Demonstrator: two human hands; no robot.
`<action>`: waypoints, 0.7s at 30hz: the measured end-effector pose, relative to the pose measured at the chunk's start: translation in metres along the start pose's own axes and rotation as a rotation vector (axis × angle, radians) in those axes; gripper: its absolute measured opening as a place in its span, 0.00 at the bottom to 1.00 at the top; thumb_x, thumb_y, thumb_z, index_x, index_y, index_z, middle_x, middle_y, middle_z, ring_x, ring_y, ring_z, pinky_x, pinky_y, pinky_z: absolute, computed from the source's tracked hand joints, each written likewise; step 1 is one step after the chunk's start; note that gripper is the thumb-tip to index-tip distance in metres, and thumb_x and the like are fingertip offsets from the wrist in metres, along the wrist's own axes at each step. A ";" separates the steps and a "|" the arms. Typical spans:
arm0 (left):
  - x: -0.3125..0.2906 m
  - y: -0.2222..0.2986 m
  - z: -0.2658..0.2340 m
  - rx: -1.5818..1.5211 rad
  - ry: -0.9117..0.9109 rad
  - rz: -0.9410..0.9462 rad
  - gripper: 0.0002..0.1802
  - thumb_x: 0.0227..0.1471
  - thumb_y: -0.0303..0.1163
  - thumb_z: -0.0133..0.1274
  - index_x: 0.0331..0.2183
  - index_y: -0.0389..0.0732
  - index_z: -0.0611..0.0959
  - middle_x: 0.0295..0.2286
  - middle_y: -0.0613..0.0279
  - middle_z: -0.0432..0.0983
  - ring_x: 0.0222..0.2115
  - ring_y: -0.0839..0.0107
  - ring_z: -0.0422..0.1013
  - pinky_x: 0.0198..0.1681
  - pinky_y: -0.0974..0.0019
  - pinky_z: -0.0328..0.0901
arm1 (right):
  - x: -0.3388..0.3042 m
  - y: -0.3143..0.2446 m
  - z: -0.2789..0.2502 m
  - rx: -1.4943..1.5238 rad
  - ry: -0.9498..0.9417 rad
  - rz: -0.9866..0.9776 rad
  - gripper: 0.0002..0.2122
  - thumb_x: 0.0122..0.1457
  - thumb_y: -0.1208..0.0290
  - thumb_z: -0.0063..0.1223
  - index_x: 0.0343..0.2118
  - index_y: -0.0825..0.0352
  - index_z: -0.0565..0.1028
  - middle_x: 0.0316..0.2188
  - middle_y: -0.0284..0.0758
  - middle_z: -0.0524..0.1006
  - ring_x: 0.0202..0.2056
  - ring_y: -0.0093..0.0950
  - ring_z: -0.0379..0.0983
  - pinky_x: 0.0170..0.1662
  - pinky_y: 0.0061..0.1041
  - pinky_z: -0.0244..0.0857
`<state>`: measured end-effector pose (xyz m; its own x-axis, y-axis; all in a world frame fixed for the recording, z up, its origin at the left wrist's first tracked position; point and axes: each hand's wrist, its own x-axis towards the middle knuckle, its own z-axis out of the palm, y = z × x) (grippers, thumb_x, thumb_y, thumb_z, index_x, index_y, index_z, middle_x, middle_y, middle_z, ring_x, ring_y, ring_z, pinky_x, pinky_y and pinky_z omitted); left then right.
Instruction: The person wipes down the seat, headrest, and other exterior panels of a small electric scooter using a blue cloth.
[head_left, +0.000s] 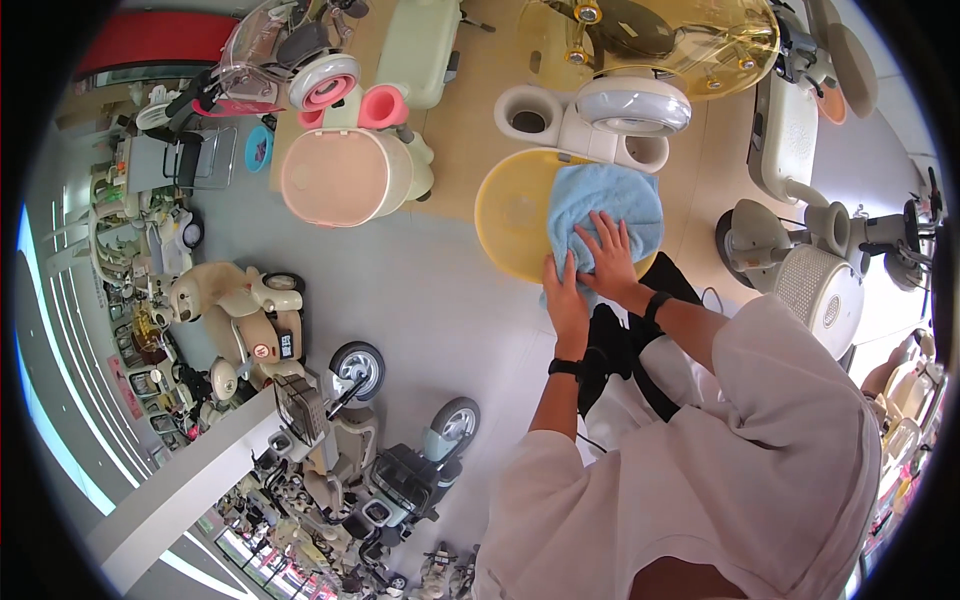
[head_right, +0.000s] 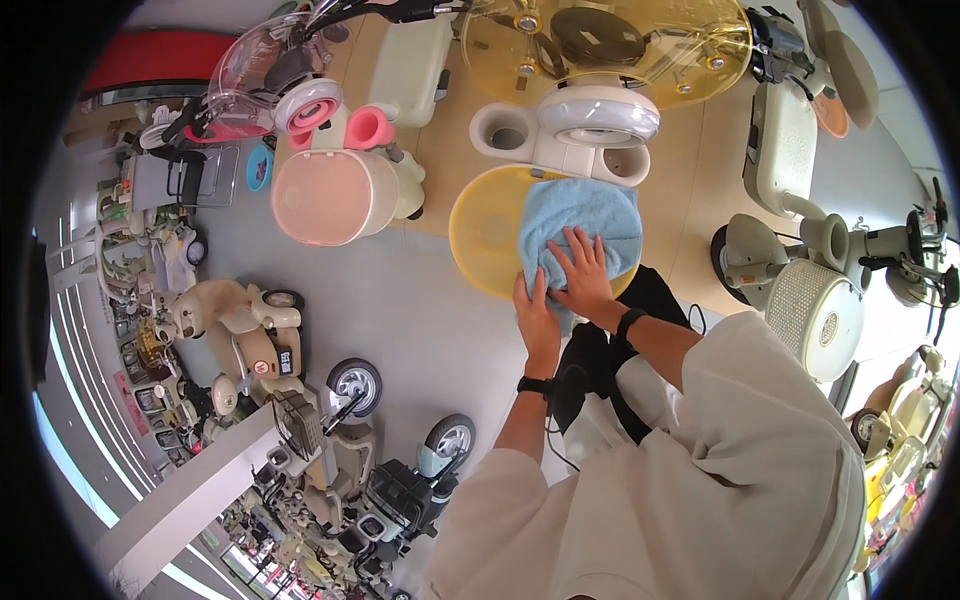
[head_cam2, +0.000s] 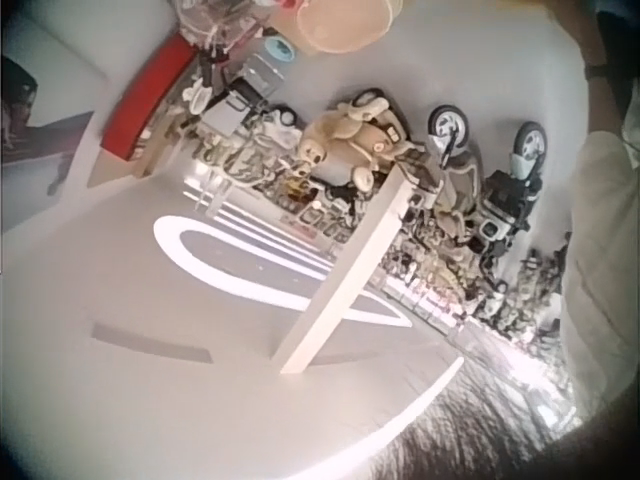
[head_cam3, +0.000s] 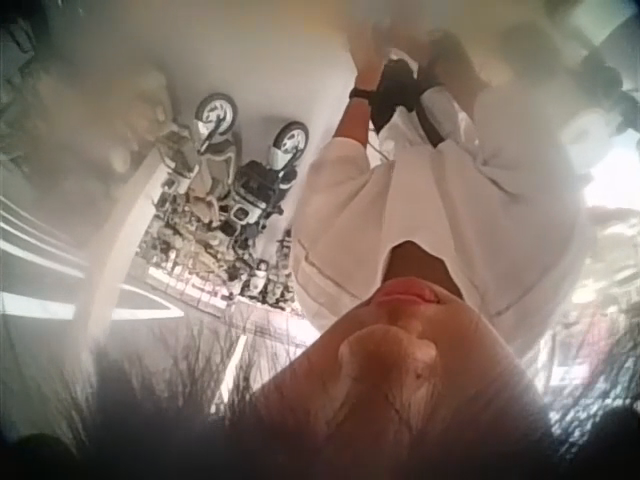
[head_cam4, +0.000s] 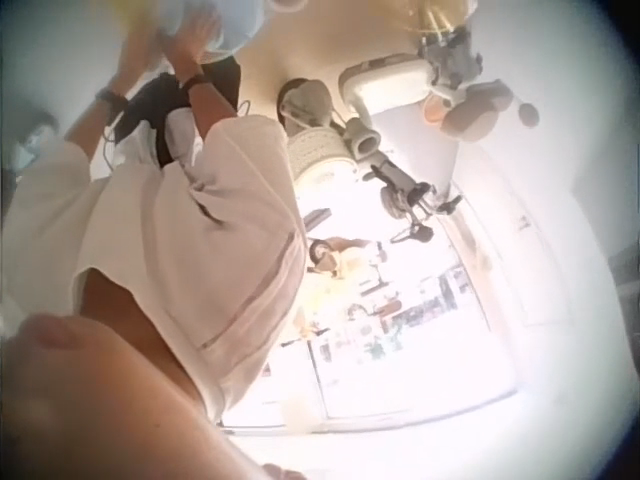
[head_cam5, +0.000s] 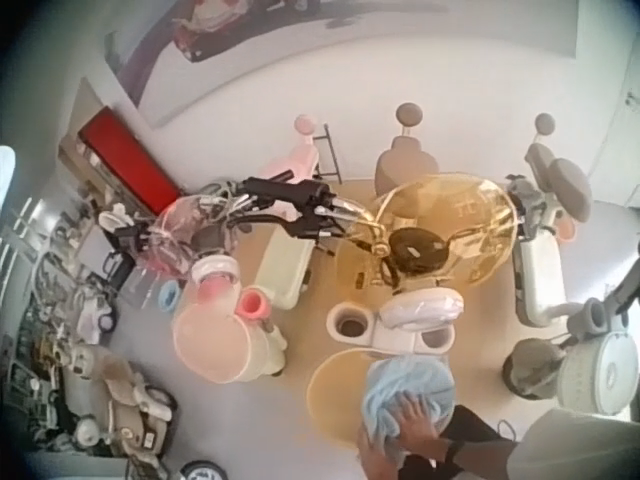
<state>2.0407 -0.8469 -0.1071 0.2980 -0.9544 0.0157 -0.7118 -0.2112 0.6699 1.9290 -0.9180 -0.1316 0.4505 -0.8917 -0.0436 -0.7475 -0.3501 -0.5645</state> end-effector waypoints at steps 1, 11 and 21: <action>0.002 -0.012 -0.006 0.012 0.006 0.012 0.29 0.52 0.14 0.46 0.56 0.41 0.73 0.57 0.42 0.61 0.57 0.44 0.61 0.59 0.52 0.60 | 0.007 -0.009 0.005 -0.002 0.012 0.014 0.40 0.43 0.56 0.66 0.62 0.55 0.62 0.65 0.45 0.54 0.67 0.47 0.46 0.67 0.56 0.36; 0.077 -0.084 -0.056 -0.043 0.003 0.063 0.31 0.59 0.28 0.44 0.62 0.33 0.59 0.62 0.32 0.46 0.62 0.37 0.48 0.64 0.45 0.49 | 0.097 -0.072 0.031 -0.076 0.061 -0.063 0.43 0.40 0.57 0.67 0.64 0.51 0.61 0.66 0.37 0.56 0.67 0.37 0.50 0.68 0.52 0.38; 0.109 -0.047 -0.002 -0.012 -0.307 0.605 0.34 0.53 0.36 0.53 0.59 0.33 0.65 0.58 0.38 0.58 0.61 0.42 0.53 0.63 0.44 0.51 | 0.020 -0.018 0.026 -0.068 0.353 0.426 0.37 0.45 0.64 0.62 0.63 0.53 0.63 0.65 0.38 0.57 0.67 0.40 0.49 0.68 0.50 0.41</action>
<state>2.1080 -0.9404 -0.1349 -0.3466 -0.9206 0.1799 -0.6888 0.3800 0.6174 1.9643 -0.9224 -0.1436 -0.0807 -0.9963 0.0292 -0.8627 0.0552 -0.5028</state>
